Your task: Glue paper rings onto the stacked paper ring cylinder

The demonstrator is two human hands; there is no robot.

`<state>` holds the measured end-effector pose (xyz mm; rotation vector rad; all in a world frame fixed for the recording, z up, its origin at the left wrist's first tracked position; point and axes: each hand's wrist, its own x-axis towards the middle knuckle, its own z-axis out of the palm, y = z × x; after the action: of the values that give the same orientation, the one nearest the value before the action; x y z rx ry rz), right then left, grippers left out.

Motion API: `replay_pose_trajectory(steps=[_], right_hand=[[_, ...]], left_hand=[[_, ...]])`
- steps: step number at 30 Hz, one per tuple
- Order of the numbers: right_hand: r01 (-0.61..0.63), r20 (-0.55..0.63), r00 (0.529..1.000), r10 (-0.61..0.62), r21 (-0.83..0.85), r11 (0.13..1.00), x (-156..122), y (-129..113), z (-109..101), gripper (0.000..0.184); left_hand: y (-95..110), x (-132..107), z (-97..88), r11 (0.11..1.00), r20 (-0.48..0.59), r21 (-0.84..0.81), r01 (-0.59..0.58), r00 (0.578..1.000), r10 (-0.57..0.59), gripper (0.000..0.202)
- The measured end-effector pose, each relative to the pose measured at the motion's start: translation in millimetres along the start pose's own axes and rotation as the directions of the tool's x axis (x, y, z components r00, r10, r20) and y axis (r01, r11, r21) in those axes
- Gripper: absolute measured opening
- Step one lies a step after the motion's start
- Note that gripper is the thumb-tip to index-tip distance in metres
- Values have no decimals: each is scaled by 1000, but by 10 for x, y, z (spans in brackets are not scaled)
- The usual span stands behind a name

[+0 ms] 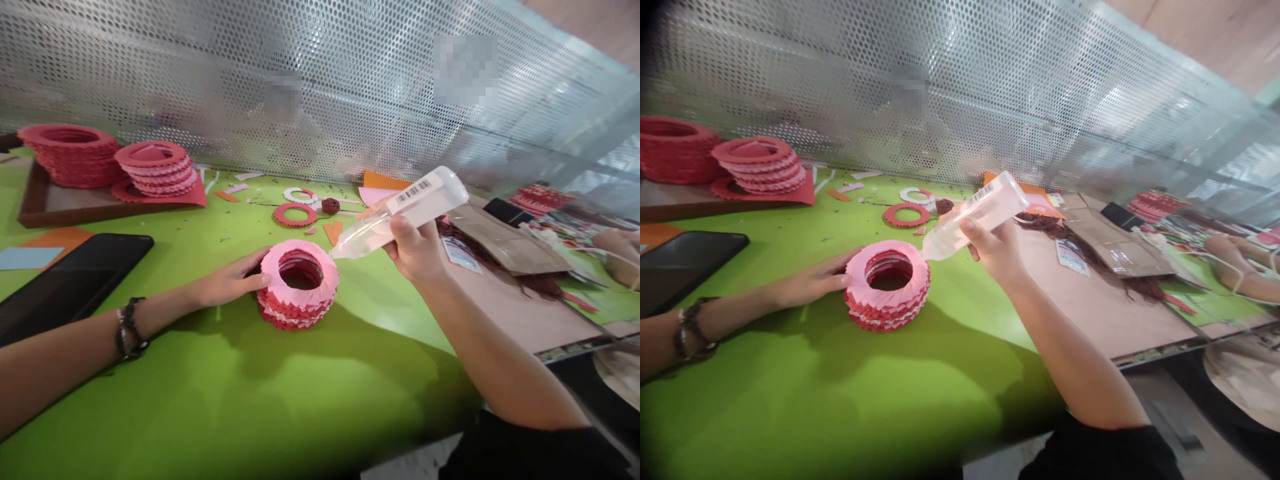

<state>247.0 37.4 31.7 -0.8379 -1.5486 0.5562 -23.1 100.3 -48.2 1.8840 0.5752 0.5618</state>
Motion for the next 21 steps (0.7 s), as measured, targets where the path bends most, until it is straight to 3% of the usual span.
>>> replay_pose_trajectory(steps=[4, 10, 15, 21], right_hand=[[42, 128, 990, -50, 67, 997, 29, -51, -31, 45], [-132, 194, 976, 100, 160, 978, 6, -14, 22, 45], [-248, 118, 967, 227, 211, 945, -41, 65, 34, 49], [-349, -36, 928, 370, 258, 901, -157, 102, 80, 40]], left_hand=[[63, 10, -6, 997, -25, -17, 70, 997, -71, 99], [191, 92, -23, 989, -2, -27, 148, 989, -148, 95], [148, 192, -40, 985, 24, -50, 165, 986, -164, 88], [77, 287, -57, 994, 30, -38, 100, 995, -99, 81]])
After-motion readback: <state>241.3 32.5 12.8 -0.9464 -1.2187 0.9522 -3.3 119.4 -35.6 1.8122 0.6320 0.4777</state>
